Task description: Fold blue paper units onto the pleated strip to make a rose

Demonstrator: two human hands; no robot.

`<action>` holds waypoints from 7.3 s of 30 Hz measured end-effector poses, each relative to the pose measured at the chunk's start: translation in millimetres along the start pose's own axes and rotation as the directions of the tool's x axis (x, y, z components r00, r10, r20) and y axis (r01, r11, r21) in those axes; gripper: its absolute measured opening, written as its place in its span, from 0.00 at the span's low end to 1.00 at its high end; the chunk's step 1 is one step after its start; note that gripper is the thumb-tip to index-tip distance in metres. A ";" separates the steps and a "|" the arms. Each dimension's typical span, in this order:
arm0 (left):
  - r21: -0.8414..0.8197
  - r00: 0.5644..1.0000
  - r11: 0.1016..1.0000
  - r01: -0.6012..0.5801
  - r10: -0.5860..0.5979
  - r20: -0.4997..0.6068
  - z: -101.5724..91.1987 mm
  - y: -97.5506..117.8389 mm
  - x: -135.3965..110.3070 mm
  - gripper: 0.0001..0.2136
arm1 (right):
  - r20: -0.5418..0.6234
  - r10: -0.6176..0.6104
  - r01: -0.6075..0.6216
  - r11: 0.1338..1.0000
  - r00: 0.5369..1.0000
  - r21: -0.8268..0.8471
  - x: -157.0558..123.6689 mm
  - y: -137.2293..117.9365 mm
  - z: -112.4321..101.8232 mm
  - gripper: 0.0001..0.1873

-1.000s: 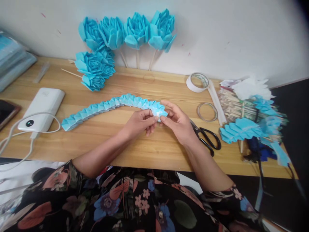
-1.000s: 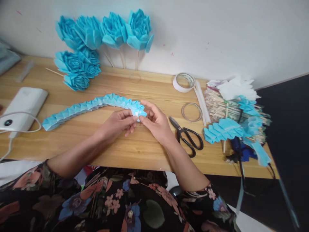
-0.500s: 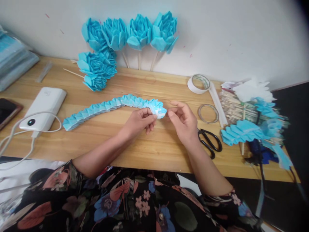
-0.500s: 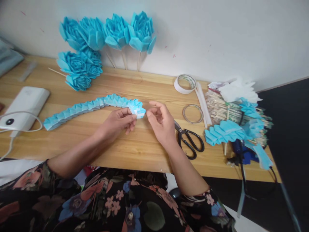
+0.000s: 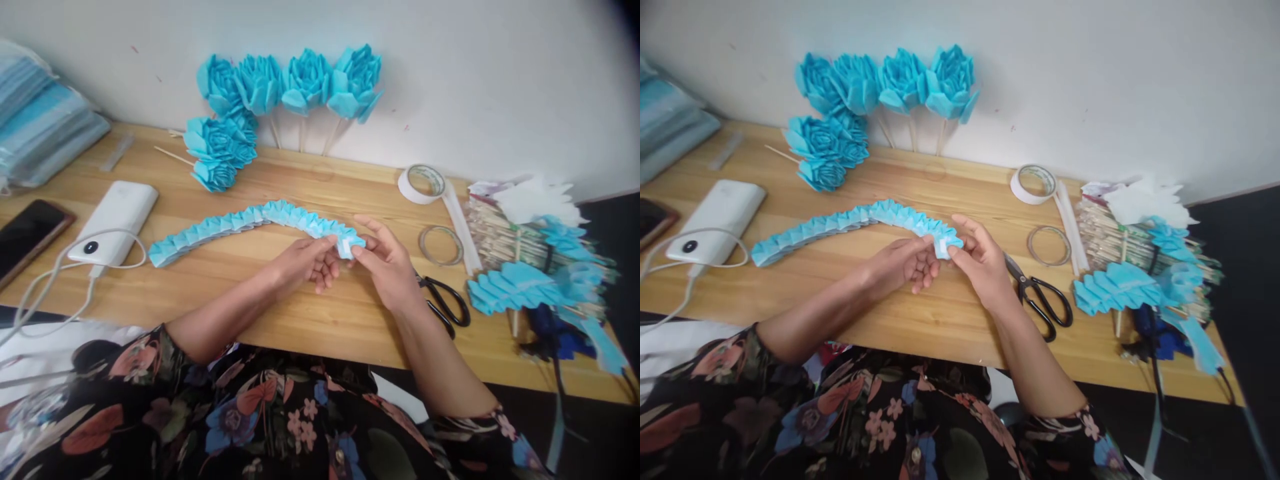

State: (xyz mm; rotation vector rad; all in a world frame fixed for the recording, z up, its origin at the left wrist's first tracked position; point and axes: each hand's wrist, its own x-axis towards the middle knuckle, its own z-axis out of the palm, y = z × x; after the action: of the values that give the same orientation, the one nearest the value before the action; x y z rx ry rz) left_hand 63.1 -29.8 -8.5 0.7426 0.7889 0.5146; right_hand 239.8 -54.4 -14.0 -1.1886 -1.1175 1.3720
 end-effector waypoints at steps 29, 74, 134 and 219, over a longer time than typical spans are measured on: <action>-0.273 0.999 0.961 0.041 -0.043 -0.001 -5.8 8.5 -0.4 0.15 | -0.176 -0.160 0.193 0.962 0.971 0.193 2.2 -16.8 -26.0 0.12; 0.509 0.929 0.827 -0.241 0.348 -0.126 1.6 -2.5 -2.2 0.05 | 0.145 -0.143 0.173 0.960 0.979 -0.221 -2.8 5.8 -5.1 0.25; 0.386 0.942 0.892 -0.234 0.306 -0.138 0.7 -1.0 -5.0 0.10 | 0.129 -0.066 0.080 0.992 0.989 -0.101 2.4 5.0 -11.1 0.33; 0.321 0.855 0.877 -0.357 0.445 -0.266 1.7 -2.2 -2.1 0.13 | 0.107 -0.552 0.470 0.574 0.827 -0.671 -14.9 -4.8 4.6 0.12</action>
State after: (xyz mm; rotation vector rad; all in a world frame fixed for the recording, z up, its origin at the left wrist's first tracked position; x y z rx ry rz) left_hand 63.5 -33.2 -8.4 1.0976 1.0340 0.9500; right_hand 236.5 -68.9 -7.2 -1.2564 -1.7929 0.4114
